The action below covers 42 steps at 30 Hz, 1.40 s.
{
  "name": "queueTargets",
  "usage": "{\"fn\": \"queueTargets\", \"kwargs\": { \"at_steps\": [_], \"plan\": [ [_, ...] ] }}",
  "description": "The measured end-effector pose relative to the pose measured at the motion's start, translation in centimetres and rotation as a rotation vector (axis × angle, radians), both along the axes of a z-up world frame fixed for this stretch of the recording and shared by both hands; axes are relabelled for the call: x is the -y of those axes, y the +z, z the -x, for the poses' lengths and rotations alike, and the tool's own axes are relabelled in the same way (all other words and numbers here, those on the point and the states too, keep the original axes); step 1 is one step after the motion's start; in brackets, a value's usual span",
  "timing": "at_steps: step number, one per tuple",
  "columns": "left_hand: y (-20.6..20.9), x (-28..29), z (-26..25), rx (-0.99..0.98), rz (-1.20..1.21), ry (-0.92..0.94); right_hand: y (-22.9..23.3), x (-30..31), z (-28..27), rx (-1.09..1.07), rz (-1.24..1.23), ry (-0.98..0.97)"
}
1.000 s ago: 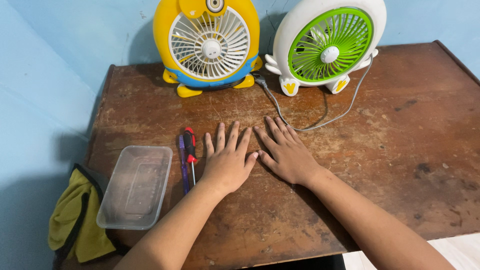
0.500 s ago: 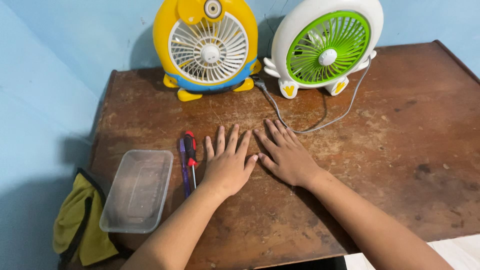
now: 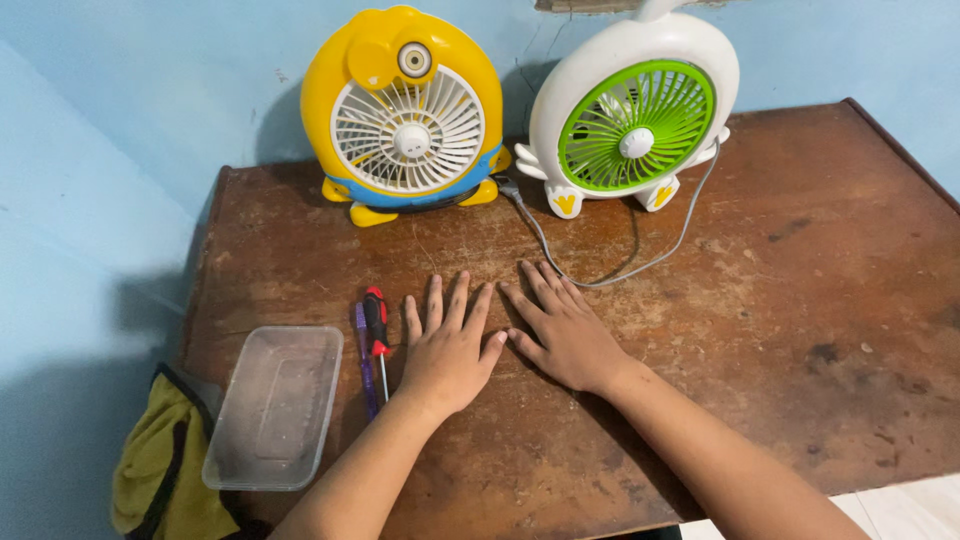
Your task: The person disassembles a white and green duck-shaped electric fan on a wooden table. They remove the front grille, then use a screwdriver to remove the central hub and fan blade. They continue to unscrew and separate the rear grille and base, placing removed parts and screws on the table.
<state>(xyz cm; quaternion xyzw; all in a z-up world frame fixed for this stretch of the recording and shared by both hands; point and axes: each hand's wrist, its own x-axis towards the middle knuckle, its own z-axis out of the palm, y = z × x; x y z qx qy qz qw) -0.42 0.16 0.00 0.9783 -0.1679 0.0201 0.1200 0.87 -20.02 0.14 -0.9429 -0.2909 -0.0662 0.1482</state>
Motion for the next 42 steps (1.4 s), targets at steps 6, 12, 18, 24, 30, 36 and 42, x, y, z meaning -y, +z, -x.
{"fn": "queueTargets", "kwargs": {
  "at_steps": [6, 12, 18, 24, 30, 36, 42],
  "plan": [
    [0.2, 0.3, -0.1, -0.038, -0.020, 0.015, 0.0, 0.0, 0.0, 0.007, -0.007, -0.009],
    [0.6, 0.4, 0.0, -0.021, 0.021, 0.013, 0.3, -0.1, 0.0, -0.001, -0.009, -0.007],
    [1.8, 0.4, -0.5, -0.159, 0.018, 0.034, 1.5, 0.4, 0.0, -0.084, 0.023, 0.014],
    [2.9, 0.8, -1.2, -0.084, 0.130, 0.012, 4.0, 2.0, 0.2, -0.278, -0.072, -0.033],
    [4.1, 1.8, -3.1, 0.024, 0.240, -0.049, 6.3, 4.9, 0.1, -0.184, -0.234, -0.036],
    [5.7, 3.4, -5.6, 0.078, 0.296, -0.070, 7.2, 8.1, -1.2, -0.103, -0.308, -0.194],
    [7.0, 4.9, -7.8, 0.089, 0.439, -0.049, 8.4, 11.0, -2.7, -0.017, -0.418, -0.311]
  ]
}}
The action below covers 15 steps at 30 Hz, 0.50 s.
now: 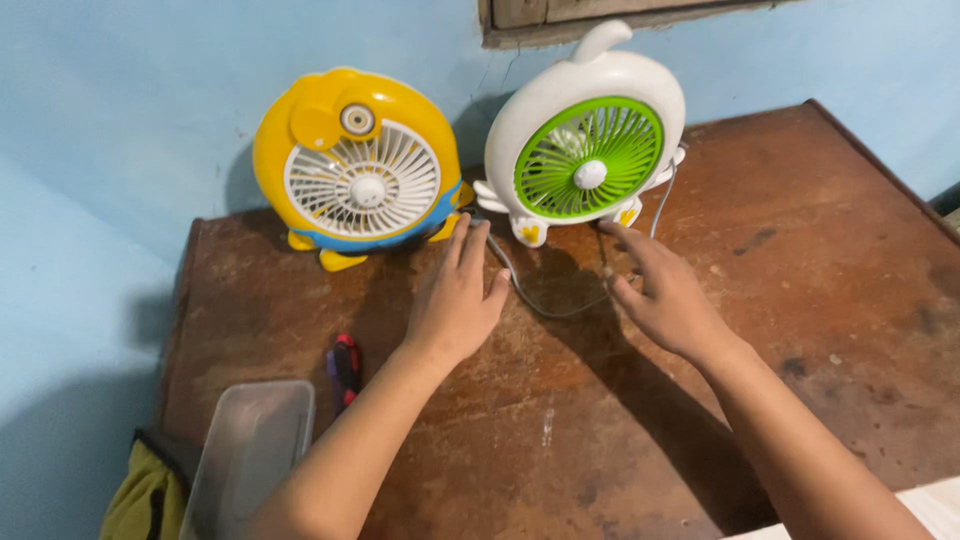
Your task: The person disassembles a white and green duck-shaped electric fan on a wooden table. They remove the front grille, then use a screwdriver to remove the central hub and fan blade. They continue to unscrew and separate the rear grille and base, placing removed parts and screws on the table.
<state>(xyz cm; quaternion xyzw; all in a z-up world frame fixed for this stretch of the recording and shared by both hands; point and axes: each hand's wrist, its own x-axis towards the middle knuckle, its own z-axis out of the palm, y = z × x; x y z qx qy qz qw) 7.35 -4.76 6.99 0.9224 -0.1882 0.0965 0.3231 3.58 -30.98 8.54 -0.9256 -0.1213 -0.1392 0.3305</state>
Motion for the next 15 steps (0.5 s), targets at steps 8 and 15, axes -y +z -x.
{"fn": "queueTargets", "kwargs": {
  "at_steps": [8, 15],
  "plan": [
    [0.5, 1.3, -3.8, 0.129, 0.097, -0.047, 1.8, 2.6, -2.9, 0.099, -0.108, -0.136],
    [1.0, 2.2, -6.1, 0.138, 0.102, -0.028, 2.4, 4.3, -6.4, 0.322, 0.085, -0.161]
  ]
}}
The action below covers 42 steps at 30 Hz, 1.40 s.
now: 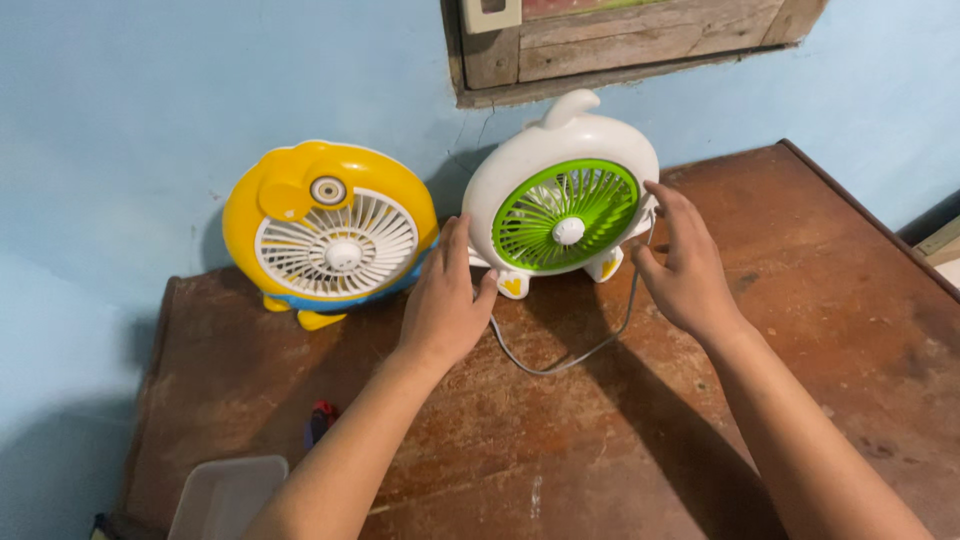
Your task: The person disassembles a white and green duck-shaped electric fan on a wooden table. They remove the front grille, then use a screwdriver to remove the central hub and fan blade. They continue to unscrew and separate the rear grille and base, placing removed parts and screws on the table.
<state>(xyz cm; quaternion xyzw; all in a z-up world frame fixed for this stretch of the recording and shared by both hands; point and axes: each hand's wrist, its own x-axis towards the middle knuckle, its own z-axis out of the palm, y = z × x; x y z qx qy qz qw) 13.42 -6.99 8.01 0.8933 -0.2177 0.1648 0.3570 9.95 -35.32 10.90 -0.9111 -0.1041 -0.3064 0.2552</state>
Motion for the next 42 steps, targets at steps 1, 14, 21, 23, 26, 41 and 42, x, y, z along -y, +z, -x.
{"fn": "queueTargets", "kwargs": {
  "at_steps": [1, 14, 21, 23, 26, 41, 42],
  "plan": [
    [0.0, 0.2, -0.2, 0.027, 0.002, 0.003, -0.2, 0.2, -0.6, -0.041, -0.065, -0.003],
    [1.0, 1.8, -2.1, -0.046, 0.123, 0.057, -4.5, 3.1, -6.9, -0.199, -0.293, -0.069],
    [1.0, 2.0, -2.1, -0.028, 0.149, 0.043, -3.8, 3.0, -6.3, -0.205, -0.439, -0.005],
    [0.9, 1.8, -1.9, -0.042, 0.155, 0.075, -3.4, 2.9, -5.2, -0.218, -0.439, 0.022],
    [0.6, 1.5, -1.3, -0.062, 0.163, 0.086, -2.9, 2.7, -3.2, -0.250, -0.443, 0.011],
    [5.0, -3.0, 7.5, 0.027, 0.230, -0.043, 2.8, 0.1, 7.2, -0.254, -0.469, 0.055],
    [5.3, -3.5, 8.3, 0.031, 0.222, -0.052, 3.0, -0.3, 7.7, -0.251, -0.485, 0.080]
  ]
}}
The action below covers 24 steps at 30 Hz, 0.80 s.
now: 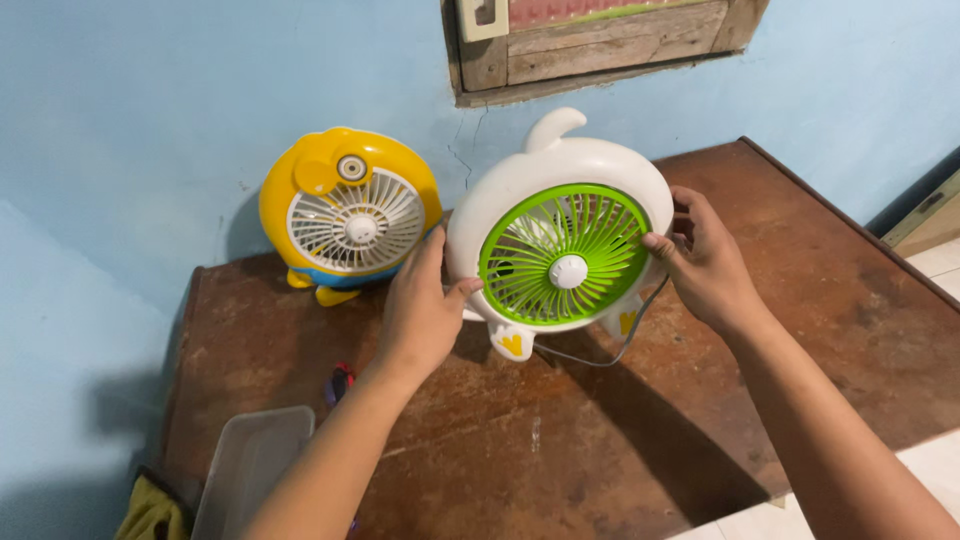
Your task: The person disassembles a white and green duck-shaped electric fan on a wooden table. They remove the front grille, then use a screwdriver to remove the central hub and fan blade. They continue to unscrew and separate the rear grille and base, placing removed parts and screws on the table.
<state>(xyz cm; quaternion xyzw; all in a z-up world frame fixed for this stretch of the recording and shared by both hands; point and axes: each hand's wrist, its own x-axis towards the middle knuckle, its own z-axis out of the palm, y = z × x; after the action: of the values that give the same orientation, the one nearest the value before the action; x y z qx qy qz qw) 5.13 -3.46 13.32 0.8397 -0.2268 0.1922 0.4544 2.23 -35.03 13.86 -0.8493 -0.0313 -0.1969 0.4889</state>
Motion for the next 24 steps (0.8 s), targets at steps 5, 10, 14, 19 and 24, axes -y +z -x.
{"fn": "queueTargets", "kwargs": {
  "at_steps": [5, 10, 14, 19, 24],
  "plan": [
    [0.3, -2.5, 3.6, -0.046, -0.016, -0.011, -0.3, -1.6, 2.8, -0.102, -0.082, 0.001],
    [-0.9, -4.6, 6.8, -0.089, 0.021, -0.037, -1.4, -3.3, 5.1, -0.161, -0.108, 0.043],
    [-2.7, -4.9, 8.8, -0.038, 0.084, -0.016, -1.9, -4.4, 6.5, -0.211, -0.098, 0.051],
    [-4.3, -4.4, 10.1, -0.003, 0.177, 0.079, -1.9, -5.6, 7.5, -0.190, -0.021, 0.054],
    [-4.4, -4.1, 10.6, -0.036, 0.273, 0.182, -1.4, -5.8, 8.0, 0.059, 0.308, 0.070]
  ]
}}
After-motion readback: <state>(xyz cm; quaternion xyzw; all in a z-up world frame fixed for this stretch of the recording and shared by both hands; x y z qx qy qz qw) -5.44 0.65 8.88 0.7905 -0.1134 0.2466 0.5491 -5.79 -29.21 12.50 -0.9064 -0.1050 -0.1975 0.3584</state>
